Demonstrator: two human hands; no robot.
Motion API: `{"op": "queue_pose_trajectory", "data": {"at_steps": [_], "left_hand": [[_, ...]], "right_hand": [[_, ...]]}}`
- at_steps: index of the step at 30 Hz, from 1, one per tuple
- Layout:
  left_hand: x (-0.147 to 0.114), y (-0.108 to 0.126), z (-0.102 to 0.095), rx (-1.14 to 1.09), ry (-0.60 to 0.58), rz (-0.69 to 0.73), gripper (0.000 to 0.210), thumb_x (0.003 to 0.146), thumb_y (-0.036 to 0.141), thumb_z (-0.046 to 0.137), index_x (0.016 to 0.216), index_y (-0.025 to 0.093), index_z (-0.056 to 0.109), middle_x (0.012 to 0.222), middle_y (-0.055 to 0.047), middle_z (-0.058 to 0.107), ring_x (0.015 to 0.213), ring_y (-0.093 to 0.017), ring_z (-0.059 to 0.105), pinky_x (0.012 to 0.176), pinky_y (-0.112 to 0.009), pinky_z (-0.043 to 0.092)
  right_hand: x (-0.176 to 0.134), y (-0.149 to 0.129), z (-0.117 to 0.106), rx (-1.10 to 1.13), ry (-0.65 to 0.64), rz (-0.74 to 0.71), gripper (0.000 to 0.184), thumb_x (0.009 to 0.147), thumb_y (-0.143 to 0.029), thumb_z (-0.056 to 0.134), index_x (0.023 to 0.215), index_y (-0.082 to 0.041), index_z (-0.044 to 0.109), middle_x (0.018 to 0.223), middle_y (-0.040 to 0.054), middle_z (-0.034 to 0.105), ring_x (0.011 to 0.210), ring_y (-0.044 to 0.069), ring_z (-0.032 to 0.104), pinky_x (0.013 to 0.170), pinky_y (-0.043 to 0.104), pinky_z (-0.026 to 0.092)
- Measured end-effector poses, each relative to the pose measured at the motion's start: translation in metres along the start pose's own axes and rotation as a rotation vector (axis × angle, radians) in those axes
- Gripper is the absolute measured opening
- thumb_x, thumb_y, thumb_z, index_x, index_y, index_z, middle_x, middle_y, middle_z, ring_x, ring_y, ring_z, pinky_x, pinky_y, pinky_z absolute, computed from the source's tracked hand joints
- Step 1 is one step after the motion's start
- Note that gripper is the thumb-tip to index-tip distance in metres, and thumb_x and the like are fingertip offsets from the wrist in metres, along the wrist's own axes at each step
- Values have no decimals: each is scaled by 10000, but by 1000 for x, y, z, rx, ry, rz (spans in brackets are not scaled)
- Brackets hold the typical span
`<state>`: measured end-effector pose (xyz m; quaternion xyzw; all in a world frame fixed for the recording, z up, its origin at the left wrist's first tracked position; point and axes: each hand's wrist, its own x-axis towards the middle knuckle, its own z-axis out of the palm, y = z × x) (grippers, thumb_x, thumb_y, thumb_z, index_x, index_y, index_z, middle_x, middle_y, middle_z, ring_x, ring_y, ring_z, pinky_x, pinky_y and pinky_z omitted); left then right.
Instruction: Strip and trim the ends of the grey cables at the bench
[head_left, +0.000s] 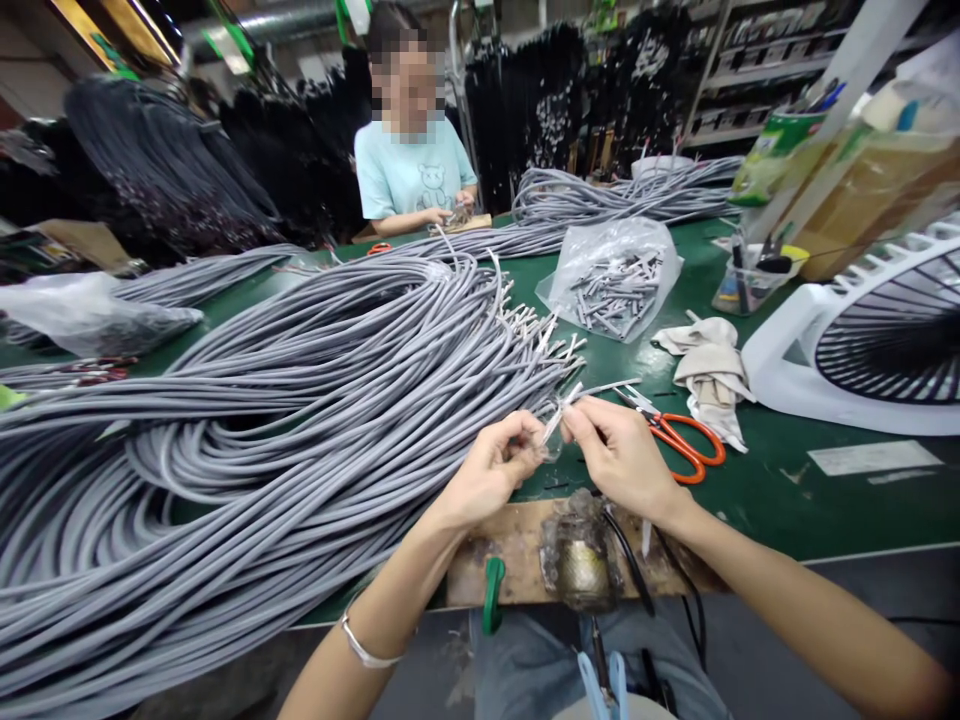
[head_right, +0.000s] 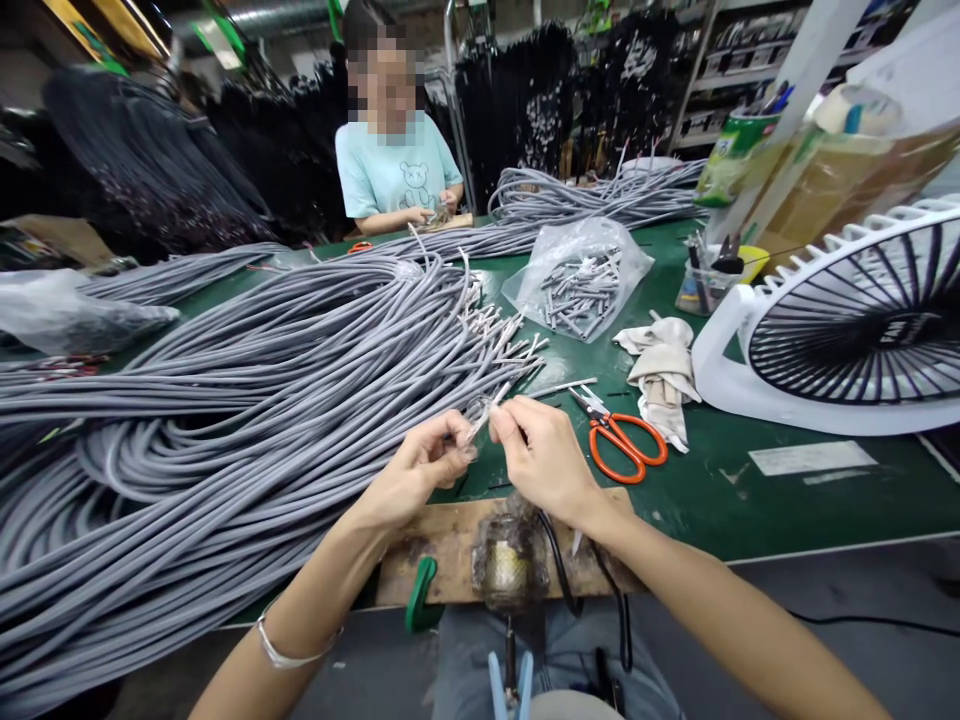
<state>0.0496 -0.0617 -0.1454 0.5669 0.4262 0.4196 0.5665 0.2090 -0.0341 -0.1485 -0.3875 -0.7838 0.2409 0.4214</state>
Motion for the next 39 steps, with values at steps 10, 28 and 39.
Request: {"op": "queue_pose_trajectory", "data": {"at_steps": [10,28,39], "left_hand": [[-4,-2,2,-220,127,90,368,737,257,638,661,195,284,615,81,383,383,-39,480,307,-124,303],[-4,1,9,164,318,125,272,821,343,526,686,112,575,521,33,448,431,-45,378,402,-171,297],[-5,4,3,-207,216,-4,316,773,412,587,772,96,592,560,40,425,352,1,294,340,-150,145]], "right_hand": [[14,17,-21,468,308,315,364,736,-471,589,591,-196,400,508,-80,239,415,52,201,380,208,159],[-1,1,12,332,146,194,152,732,-249,577,656,-136,643,535,-18,483,486,81,356,459,216,298],[4,6,-1,594,452,335,212,826,-346,472,692,-188,517,485,-78,293,397,65,234,387,208,202]]}}
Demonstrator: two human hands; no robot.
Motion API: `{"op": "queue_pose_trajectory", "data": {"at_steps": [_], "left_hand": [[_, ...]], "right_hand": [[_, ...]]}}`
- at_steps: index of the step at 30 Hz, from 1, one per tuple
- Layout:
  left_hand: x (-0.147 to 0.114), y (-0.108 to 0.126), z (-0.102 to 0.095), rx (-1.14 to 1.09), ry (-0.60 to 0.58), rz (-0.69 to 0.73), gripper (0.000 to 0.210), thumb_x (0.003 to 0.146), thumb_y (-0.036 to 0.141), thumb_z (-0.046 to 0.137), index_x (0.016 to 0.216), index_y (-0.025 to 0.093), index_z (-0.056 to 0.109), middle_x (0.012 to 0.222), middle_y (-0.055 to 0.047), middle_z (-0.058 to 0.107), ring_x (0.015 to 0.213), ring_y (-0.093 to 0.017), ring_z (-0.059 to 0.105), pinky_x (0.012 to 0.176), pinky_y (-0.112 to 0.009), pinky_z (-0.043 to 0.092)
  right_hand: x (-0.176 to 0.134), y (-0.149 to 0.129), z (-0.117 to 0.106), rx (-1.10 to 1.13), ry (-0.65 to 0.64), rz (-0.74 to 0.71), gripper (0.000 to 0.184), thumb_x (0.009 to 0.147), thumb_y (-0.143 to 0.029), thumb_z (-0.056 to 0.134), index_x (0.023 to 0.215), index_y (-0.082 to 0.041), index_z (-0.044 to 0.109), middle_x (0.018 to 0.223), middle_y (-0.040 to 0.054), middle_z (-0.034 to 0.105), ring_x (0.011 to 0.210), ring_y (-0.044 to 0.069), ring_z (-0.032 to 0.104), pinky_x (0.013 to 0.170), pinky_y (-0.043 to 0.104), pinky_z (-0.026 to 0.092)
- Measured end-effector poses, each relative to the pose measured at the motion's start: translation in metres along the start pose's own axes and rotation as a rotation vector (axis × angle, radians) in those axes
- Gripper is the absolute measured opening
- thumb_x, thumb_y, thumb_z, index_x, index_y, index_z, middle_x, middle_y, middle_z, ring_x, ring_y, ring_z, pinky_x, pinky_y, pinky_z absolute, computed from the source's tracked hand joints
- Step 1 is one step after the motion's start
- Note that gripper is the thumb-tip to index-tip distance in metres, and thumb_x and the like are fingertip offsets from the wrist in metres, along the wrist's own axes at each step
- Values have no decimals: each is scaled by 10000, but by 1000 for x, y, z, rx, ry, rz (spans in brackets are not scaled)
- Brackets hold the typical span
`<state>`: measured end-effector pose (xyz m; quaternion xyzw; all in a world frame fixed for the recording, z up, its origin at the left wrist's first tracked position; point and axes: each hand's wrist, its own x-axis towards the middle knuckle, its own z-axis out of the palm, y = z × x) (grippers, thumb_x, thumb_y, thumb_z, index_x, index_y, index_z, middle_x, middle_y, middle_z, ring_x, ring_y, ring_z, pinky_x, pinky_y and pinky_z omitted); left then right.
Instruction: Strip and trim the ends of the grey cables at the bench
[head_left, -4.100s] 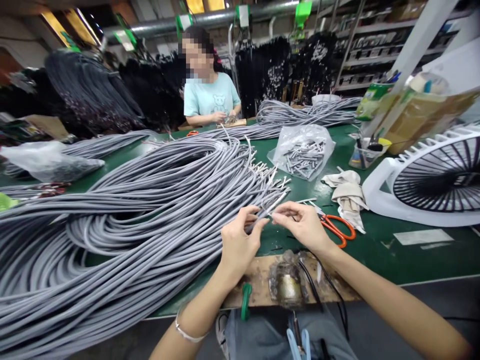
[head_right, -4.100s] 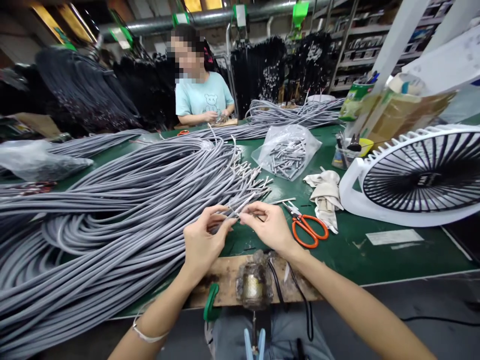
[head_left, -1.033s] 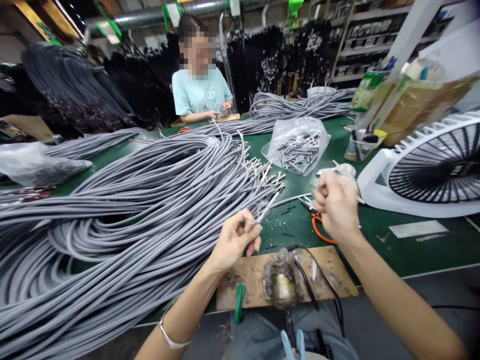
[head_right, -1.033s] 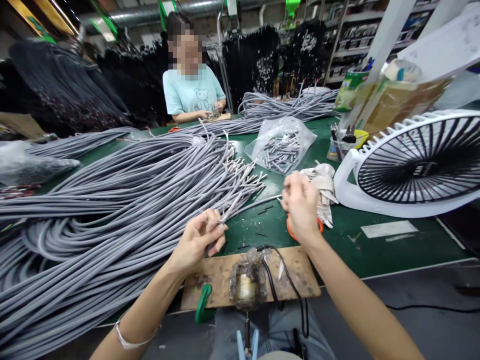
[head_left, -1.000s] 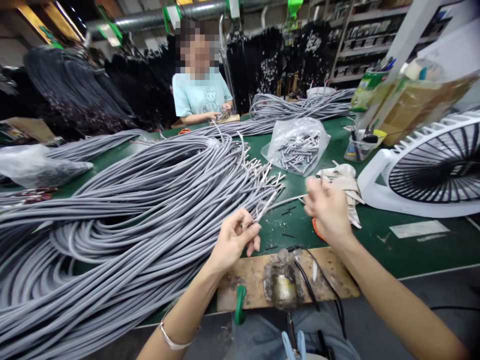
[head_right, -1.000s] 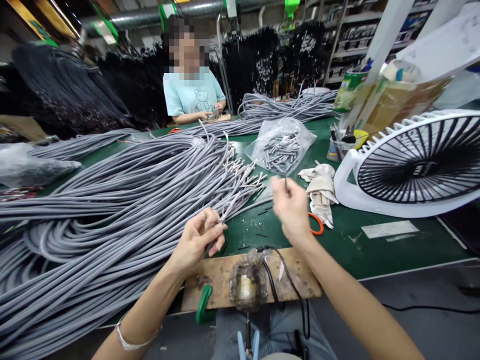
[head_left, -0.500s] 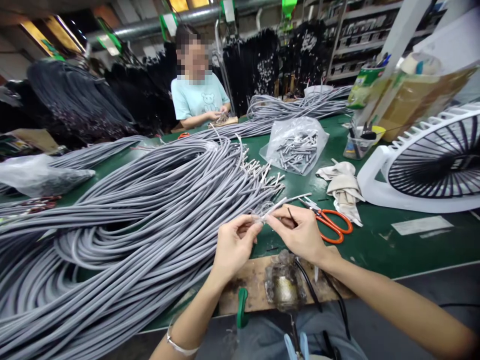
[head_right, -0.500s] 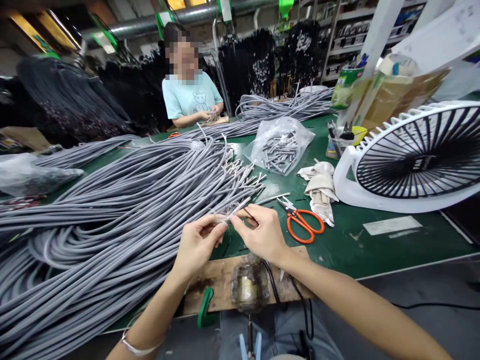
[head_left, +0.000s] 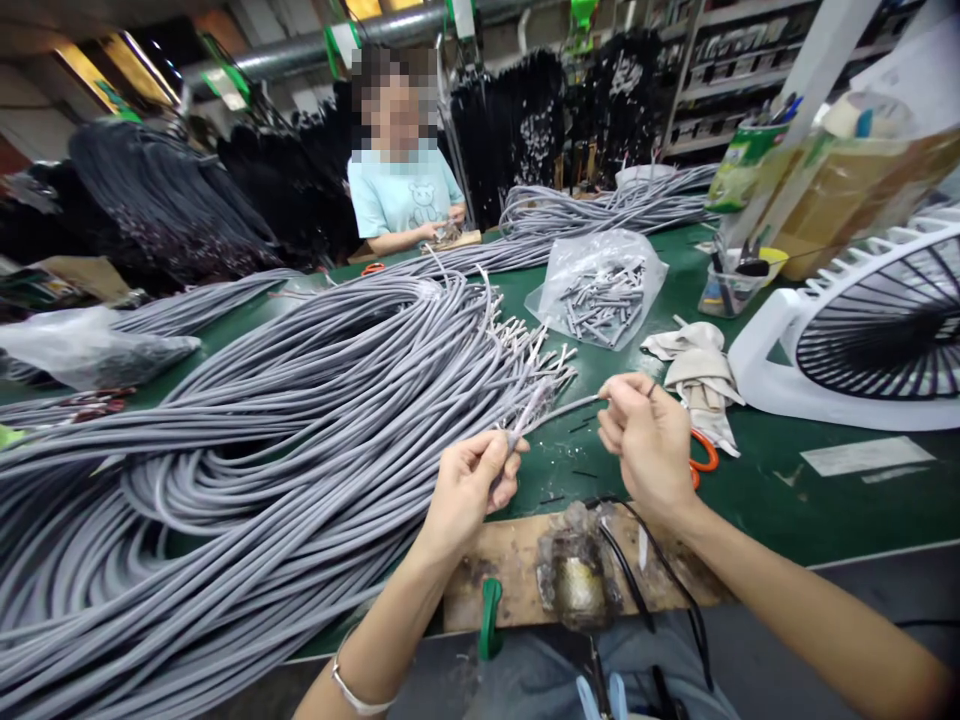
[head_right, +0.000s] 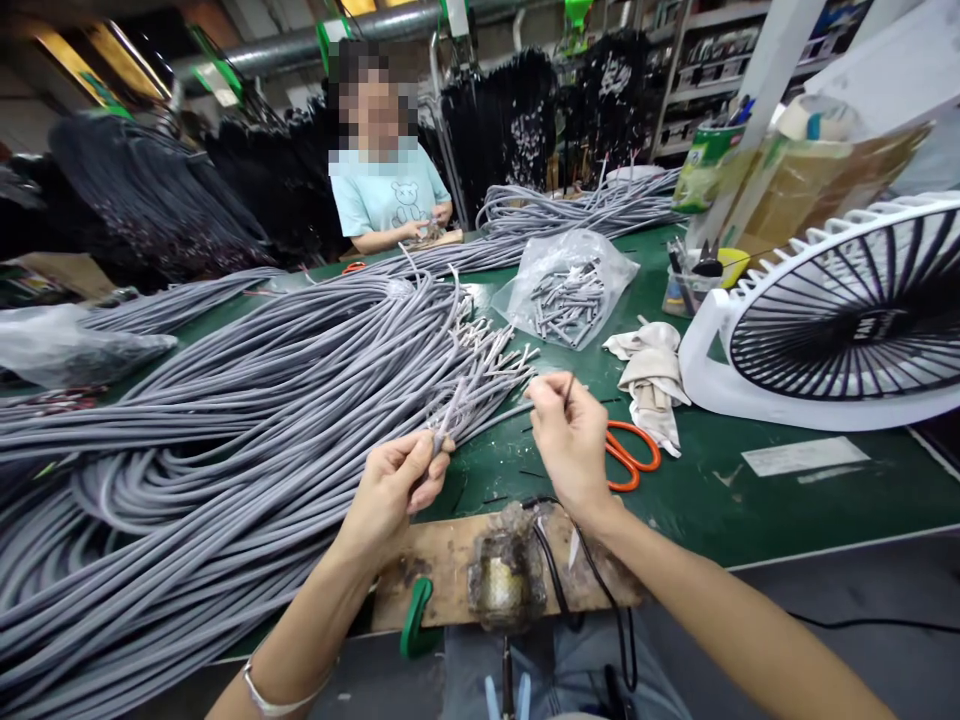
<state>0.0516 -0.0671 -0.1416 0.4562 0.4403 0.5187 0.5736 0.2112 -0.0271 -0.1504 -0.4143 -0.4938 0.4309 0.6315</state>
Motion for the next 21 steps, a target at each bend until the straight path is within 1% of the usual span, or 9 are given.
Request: {"op": "queue_pose_trajectory", "data": {"at_steps": [2,3,4,5,6,8,12,18,21], "left_hand": [[0,0,-2,-29,1,-8,322,779,408,583,829,90,606,562,42,420,346,4,291,333,-147,142],[0,0,-2,-29,2,-6,330,786,408,577,849,87,612,562,42,419,347,4,291,332,-147,145],[0,0,-3,-22,5,-3,338,791,411,570,864,84,617,565,40,421,349,3,292,332,-148,150],[0,0,-3,-11,9,3,345,797,412,563,878,82,622,569,37,425,353,1,296,332,-149,156],[0,-1,-3,1,13,10,349,801,413,557,889,83,627,572,34,430,356,-1,300,333,-150,162],[-1,-1,-2,21,16,25,343,809,407,549,902,89,635,573,32,434,361,-5,306,336,-151,172],[-1,-1,-1,41,4,28,307,813,391,547,869,104,643,561,35,437,357,-7,308,337,-155,179],[-1,-2,2,54,-16,20,296,798,379,566,686,106,593,519,43,427,347,-2,297,338,-158,177],[0,-4,3,58,-10,36,259,762,355,615,724,99,598,537,29,473,377,-14,336,350,-156,209]], "right_hand": [[-3,-3,-1,-145,-247,2,302,876,-372,398,681,-180,526,499,-64,313,428,72,278,414,209,226],[-6,-4,-1,-250,-380,-22,337,890,-369,379,666,-172,536,507,-54,343,450,76,311,438,211,248],[-8,-5,0,-348,-485,-59,356,898,-355,371,650,-164,542,512,-46,373,469,78,338,463,213,265],[-10,-6,2,-424,-550,-100,358,899,-336,376,636,-159,542,516,-43,398,478,78,355,482,214,275],[-12,-6,3,-475,-580,-140,350,898,-316,387,626,-156,539,516,-42,416,478,76,363,494,213,281],[-14,-6,5,-519,-587,-192,345,898,-293,392,616,-153,533,512,-45,433,470,71,369,501,210,285],[-13,-4,5,-531,-577,-213,341,901,-284,387,618,-156,528,517,-42,441,469,72,374,497,206,287],[-13,-4,3,-504,-564,-197,354,902,-301,370,604,-157,494,528,-34,437,485,76,379,502,209,289],[-14,-5,3,-466,-552,-205,344,896,-288,383,596,-157,487,531,-32,436,492,78,380,506,213,289]]}}
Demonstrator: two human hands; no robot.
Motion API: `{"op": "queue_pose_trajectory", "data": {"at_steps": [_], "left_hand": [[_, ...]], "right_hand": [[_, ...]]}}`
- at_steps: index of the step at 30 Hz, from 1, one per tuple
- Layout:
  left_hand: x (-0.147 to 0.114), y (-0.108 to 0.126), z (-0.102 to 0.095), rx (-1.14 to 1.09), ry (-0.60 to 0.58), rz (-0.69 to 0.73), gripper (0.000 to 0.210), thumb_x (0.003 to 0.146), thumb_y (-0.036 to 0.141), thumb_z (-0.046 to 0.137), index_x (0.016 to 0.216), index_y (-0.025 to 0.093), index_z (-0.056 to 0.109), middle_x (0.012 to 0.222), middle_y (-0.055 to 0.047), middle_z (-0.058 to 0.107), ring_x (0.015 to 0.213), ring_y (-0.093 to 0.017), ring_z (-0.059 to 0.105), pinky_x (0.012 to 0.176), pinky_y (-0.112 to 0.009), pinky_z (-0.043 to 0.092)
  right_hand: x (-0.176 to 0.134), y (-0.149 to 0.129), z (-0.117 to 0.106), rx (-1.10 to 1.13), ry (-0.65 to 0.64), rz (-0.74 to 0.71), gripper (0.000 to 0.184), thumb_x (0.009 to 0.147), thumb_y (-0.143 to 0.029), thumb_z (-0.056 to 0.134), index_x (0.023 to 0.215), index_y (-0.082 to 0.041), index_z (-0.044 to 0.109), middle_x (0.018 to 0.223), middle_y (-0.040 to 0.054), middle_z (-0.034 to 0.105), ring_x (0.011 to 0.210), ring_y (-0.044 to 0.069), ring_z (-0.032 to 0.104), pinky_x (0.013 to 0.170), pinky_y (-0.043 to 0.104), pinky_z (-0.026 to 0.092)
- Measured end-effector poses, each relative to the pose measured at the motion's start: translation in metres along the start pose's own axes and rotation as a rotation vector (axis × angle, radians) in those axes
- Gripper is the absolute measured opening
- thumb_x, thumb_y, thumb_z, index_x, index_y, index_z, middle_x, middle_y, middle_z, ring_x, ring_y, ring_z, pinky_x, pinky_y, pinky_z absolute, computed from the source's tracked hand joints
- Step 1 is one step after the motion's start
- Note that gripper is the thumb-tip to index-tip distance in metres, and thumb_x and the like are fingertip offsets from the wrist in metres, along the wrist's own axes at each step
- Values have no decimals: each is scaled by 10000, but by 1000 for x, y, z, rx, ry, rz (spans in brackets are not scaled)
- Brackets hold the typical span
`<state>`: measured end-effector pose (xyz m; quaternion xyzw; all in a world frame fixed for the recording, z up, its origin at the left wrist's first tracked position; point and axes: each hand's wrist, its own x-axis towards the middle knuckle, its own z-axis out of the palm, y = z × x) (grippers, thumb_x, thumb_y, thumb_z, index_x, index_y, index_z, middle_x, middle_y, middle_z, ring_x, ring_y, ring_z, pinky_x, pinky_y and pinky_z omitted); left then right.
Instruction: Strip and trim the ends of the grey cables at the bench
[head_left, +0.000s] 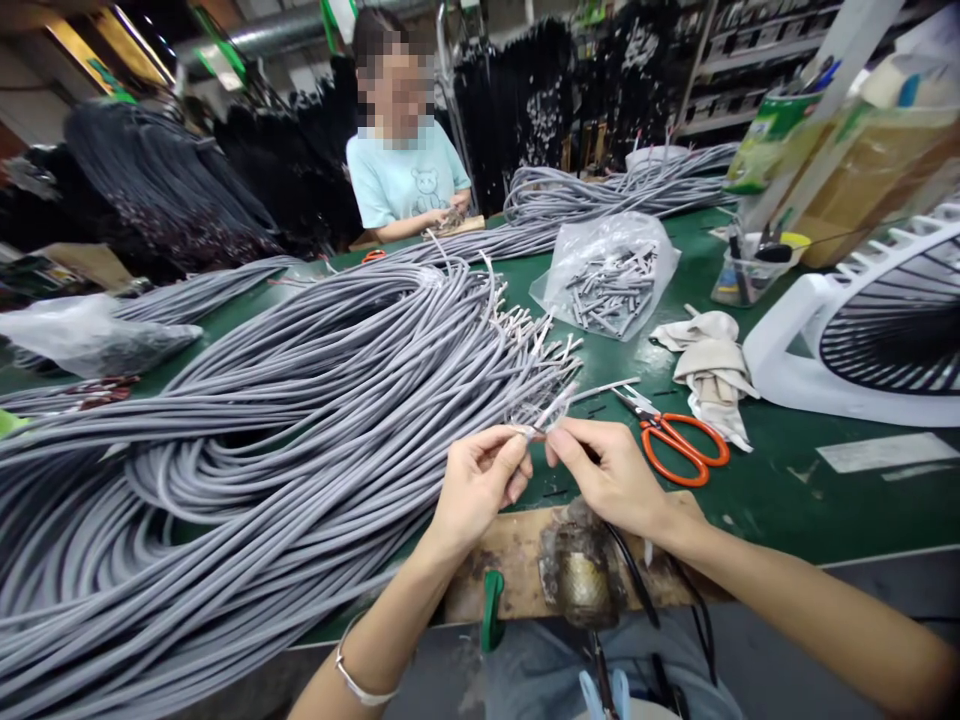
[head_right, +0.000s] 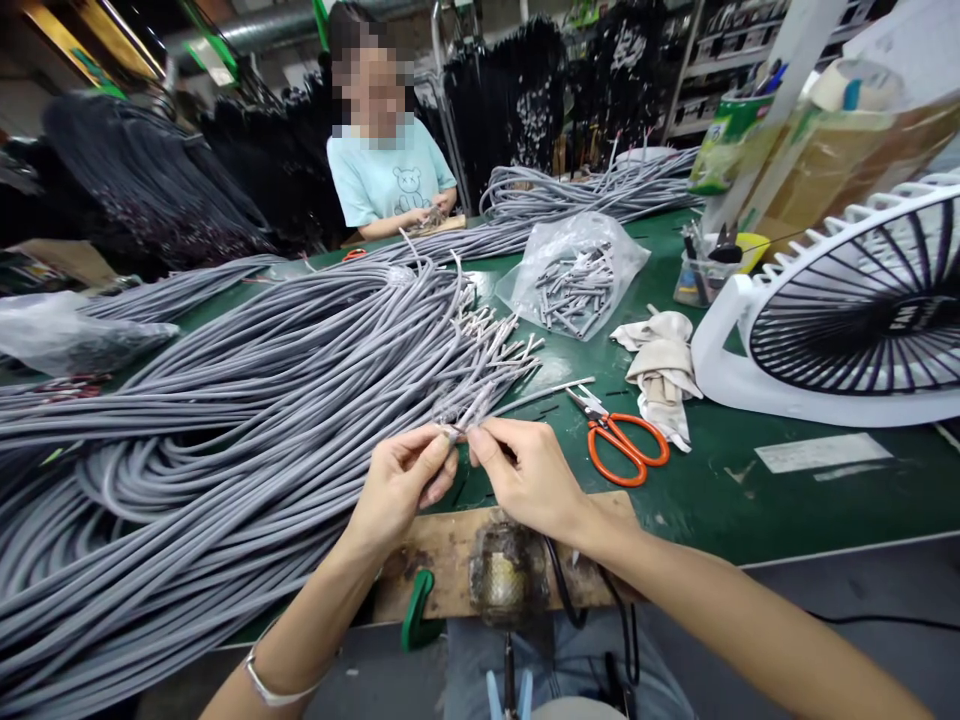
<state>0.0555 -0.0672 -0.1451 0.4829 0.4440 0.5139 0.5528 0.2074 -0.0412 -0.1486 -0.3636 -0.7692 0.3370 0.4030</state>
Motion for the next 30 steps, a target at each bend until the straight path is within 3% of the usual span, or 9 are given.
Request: {"op": "queue_pose_trajectory", "data": {"at_steps": [7,9,12,14,15,18,21,25,30], "left_hand": [[1,-3,1,-53,88,-35,287,661,319,713,815,98,615,577,10,541,439,-29,396,385,-141,261],[3,-3,0,-66,111,-25,289,648,323,719,792,96,614,562,16,533,434,-25,393,391,-141,266],[7,-6,-3,-98,196,-24,303,634,339,721,776,94,614,543,33,504,414,-12,360,375,-132,231],[9,-7,-6,-116,217,-49,318,612,338,732,774,92,609,540,32,511,404,-11,355,364,-128,212],[10,-8,-6,-117,206,-58,324,603,330,737,779,91,607,543,25,525,407,-16,371,366,-130,223],[9,-8,-6,-87,177,-27,313,607,301,736,798,90,605,519,20,543,420,-36,427,396,-143,301],[7,-7,-5,-68,181,10,323,607,269,741,845,99,603,476,46,521,414,-46,450,419,-151,348],[6,-5,-3,-46,135,-19,422,577,253,765,934,92,606,472,58,516,415,-53,470,414,-153,361],[6,-3,0,-5,100,-106,504,571,259,768,1004,52,617,468,50,522,405,-48,456,423,-164,370]], "right_hand": [[-5,0,-3,238,33,-82,362,887,-308,398,560,-166,461,529,-25,392,487,85,347,489,242,276],[-4,0,-10,409,135,-88,369,870,-337,430,537,-178,426,520,-30,355,464,83,319,462,249,260],[1,0,-27,712,426,-35,399,836,-419,462,531,-201,326,506,-64,224,397,67,192,390,243,193],[7,0,-33,816,588,54,396,816,-451,483,554,-208,311,505,-80,172,379,57,110,357,230,131],[10,1,-33,804,595,122,369,793,-444,524,572,-208,348,500,-86,184,375,52,106,351,224,116],[14,5,-16,578,296,299,238,645,-345,711,668,-185,536,510,-78,352,410,46,281,377,201,218],[14,9,4,441,45,325,267,578,-320,755,743,-148,633,634,-17,543,578,97,480,513,216,376],[12,9,12,535,81,295,231,628,-323,716,735,-130,647,731,26,630,696,131,555,639,242,441],[12,9,10,595,114,321,216,639,-304,717,728,-117,654,699,13,614,623,92,516,555,201,406]]}}
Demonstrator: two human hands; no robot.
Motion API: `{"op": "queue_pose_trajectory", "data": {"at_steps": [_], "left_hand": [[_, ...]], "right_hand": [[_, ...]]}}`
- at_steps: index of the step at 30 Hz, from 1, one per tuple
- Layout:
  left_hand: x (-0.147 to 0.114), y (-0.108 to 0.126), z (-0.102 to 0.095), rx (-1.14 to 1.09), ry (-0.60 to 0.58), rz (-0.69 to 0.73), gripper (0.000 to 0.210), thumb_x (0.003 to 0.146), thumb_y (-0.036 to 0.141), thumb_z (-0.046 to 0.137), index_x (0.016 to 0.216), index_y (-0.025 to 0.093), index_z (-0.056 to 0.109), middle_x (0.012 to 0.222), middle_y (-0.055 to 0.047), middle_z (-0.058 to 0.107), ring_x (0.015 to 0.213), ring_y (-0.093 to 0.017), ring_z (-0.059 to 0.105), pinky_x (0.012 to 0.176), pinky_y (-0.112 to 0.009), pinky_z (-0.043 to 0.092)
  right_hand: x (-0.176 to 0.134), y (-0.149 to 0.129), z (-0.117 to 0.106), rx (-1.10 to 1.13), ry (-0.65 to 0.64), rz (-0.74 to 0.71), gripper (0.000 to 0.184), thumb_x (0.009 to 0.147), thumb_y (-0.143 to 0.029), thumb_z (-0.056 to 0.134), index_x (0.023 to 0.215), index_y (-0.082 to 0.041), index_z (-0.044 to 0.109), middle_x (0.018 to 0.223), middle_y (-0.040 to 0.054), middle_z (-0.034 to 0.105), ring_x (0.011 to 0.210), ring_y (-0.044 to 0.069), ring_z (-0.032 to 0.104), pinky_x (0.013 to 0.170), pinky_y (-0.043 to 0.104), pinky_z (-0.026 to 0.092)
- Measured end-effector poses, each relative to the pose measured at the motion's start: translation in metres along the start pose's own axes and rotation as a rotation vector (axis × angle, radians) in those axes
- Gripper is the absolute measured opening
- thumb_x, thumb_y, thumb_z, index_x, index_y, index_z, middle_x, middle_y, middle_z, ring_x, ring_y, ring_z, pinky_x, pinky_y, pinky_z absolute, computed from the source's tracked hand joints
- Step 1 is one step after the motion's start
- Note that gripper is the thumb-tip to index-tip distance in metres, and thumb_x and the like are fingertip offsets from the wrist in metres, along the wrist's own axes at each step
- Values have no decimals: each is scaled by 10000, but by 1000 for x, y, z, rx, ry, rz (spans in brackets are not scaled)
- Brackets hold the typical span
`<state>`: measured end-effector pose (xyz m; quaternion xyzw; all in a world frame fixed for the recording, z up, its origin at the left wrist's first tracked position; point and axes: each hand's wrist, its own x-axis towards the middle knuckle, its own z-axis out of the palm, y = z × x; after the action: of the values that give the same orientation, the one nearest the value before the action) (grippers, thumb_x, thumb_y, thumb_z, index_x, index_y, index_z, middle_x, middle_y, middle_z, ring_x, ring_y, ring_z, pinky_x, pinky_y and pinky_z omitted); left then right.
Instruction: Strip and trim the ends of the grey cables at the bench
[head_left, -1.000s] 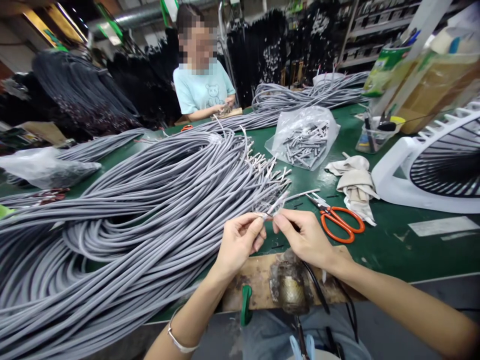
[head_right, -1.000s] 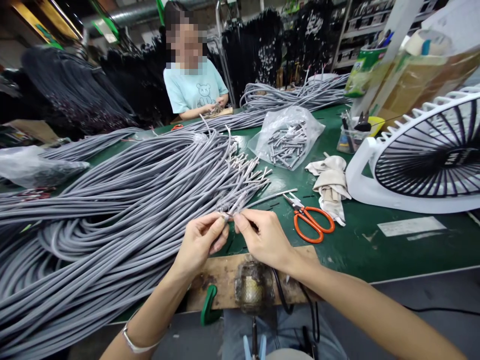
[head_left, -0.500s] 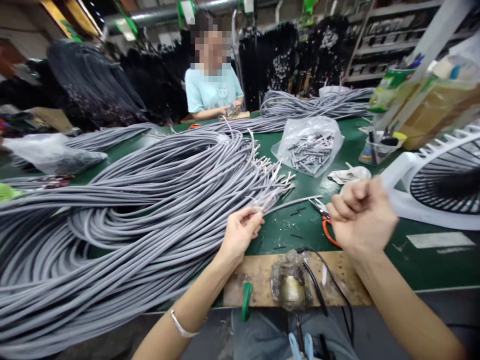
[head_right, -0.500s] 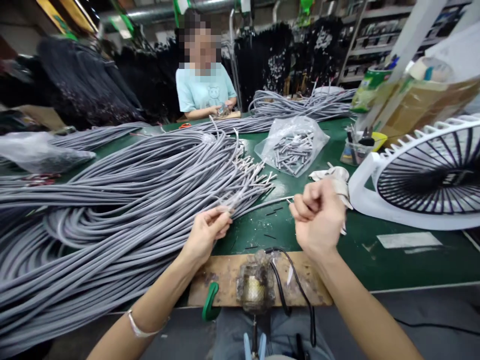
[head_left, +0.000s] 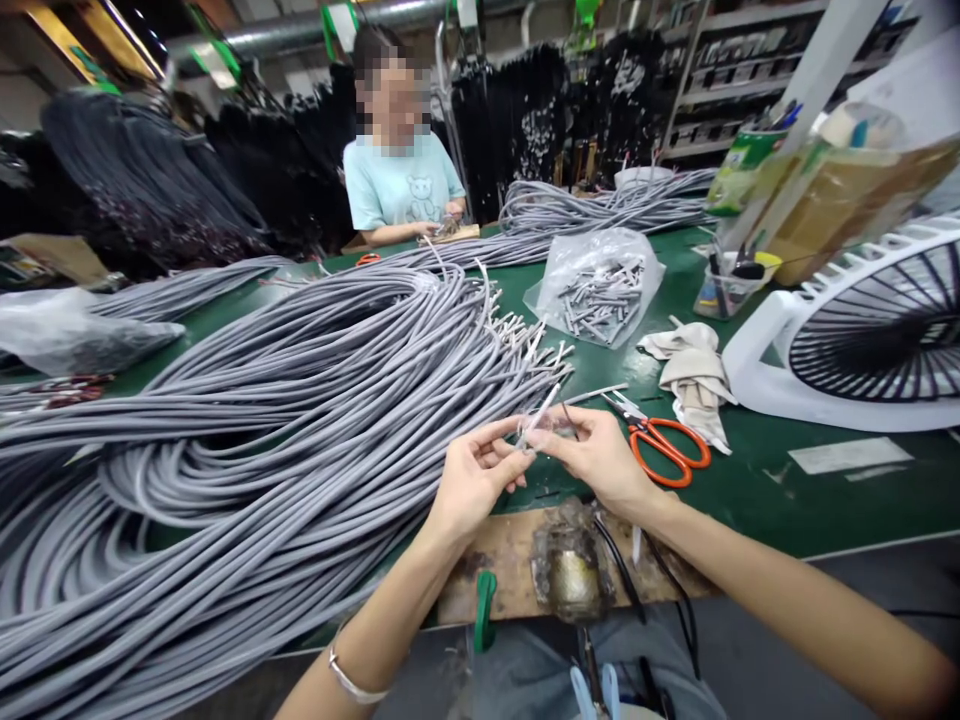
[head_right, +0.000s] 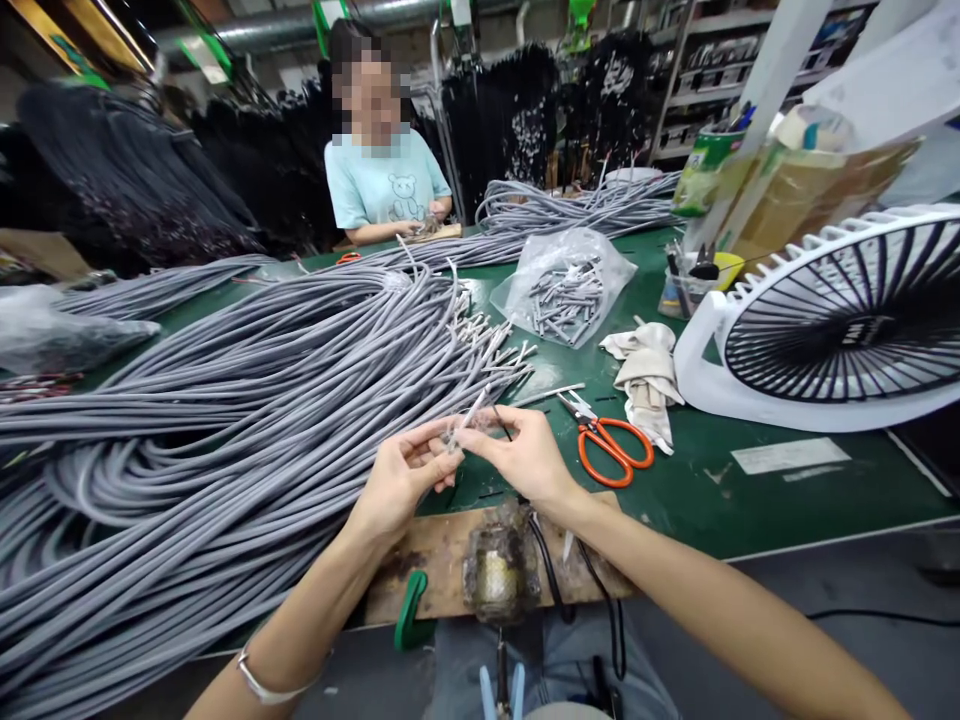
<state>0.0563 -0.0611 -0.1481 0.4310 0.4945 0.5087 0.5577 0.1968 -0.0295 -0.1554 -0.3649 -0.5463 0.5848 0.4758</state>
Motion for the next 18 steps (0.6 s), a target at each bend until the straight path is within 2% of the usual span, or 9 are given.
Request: {"op": "queue_pose_trajectory", "data": {"at_steps": [4,7,9,13,15,18], "left_hand": [[0,-2,-2,-13,-50,-20,544,581,245,765,1058,39,600,474,45,526,406,-48,456,422,-168,371],[0,-3,-4,-37,-120,-27,542,618,240,747,1096,41,585,480,40,528,397,-42,444,413,-166,357],[0,-3,-4,-72,-148,-40,535,633,253,740,1099,42,583,510,22,548,396,-41,443,398,-162,336],[-1,-2,-4,-122,-161,-54,496,635,281,743,1059,58,611,550,10,545,384,-27,410,360,-153,257],[-1,-3,-3,-133,-154,-67,467,618,279,757,1013,62,636,506,41,479,374,-12,359,358,-148,221],[0,-5,-3,-169,-141,-73,432,584,281,780,939,62,670,494,50,432,380,0,308,365,-149,193]], "right_hand": [[-1,-1,0,50,-71,68,246,632,-340,724,691,-113,650,510,-46,492,438,35,361,415,179,296],[-1,-2,1,99,-132,143,295,629,-380,719,740,-113,660,446,-73,423,371,16,241,353,183,187],[-1,-2,0,92,-109,128,301,615,-385,727,735,-116,667,463,-56,465,378,23,282,361,185,215],[-1,0,0,5,15,-23,257,561,-359,760,585,-134,636,572,5,592,511,90,478,495,225,382],[-2,1,0,-81,62,-105,250,567,-341,758,548,-141,610,569,7,591,523,101,482,508,234,383],[-3,3,0,-175,81,-206,227,629,-320,720,557,-145,595,521,-11,546,476,86,418,463,226,332]]}}
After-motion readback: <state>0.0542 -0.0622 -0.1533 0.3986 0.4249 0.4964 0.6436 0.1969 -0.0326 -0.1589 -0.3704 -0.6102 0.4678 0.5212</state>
